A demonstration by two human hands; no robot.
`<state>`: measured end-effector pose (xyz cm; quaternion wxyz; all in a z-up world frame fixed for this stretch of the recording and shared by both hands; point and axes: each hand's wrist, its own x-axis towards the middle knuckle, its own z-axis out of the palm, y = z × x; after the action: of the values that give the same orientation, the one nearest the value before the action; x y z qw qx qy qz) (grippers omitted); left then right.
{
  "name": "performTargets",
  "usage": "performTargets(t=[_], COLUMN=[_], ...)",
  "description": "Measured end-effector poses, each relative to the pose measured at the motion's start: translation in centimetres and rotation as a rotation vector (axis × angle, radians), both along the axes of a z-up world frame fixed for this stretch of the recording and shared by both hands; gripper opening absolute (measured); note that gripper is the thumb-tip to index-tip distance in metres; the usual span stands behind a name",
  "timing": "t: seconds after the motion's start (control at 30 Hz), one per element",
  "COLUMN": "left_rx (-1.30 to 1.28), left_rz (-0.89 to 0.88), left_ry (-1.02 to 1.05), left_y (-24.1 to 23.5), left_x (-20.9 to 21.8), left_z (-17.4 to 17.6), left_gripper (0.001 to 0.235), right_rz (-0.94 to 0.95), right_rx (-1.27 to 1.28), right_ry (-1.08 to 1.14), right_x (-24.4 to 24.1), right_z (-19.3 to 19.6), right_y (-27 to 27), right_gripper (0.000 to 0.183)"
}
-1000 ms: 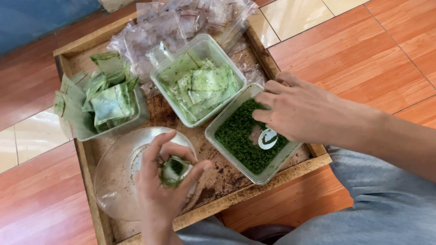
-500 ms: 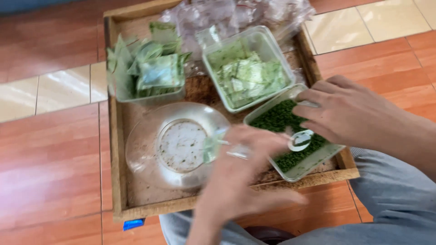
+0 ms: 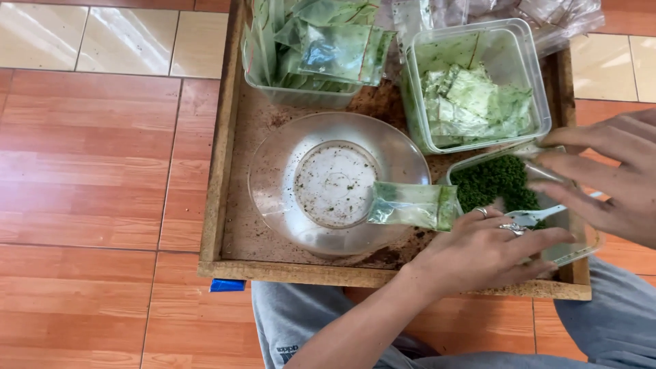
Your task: The person scoops a green granular substance from a plastic container into small transparent pouches using a spoon. After filling each pouch, they fold the top and place it into a separate container. The process is repeated for multiple pouches.
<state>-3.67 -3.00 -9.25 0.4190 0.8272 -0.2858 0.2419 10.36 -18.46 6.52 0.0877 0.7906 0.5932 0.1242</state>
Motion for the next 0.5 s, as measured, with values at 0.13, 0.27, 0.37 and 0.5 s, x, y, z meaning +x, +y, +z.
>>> performTargets(t=[0.13,0.27,0.37,0.5], left_rx=[0.056,-0.129,-0.160,-0.334], left_rz=[0.020,-0.007,-0.014,-0.197], left_ry=[-0.010,-0.097,-0.046,-0.047], left_y=[-0.1,0.5,0.5,0.4], left_x=[0.2,0.3,0.2,0.7], left_z=[0.3,1.4,1.6,1.2], left_gripper=[0.047,0.038,0.048,0.035], right_rz=[0.095,0.258,0.284,0.297], right_rx=[0.037,0.170,0.095,0.057], right_ry=[-0.064,0.025,0.071,0.046], right_x=[-2.3,-4.4,-4.8,-4.5], right_z=[0.4,1.1,1.1,0.9], right_y=[3.2,6.7,8.3,9.3], right_gripper=[0.062,0.068,0.047,0.024])
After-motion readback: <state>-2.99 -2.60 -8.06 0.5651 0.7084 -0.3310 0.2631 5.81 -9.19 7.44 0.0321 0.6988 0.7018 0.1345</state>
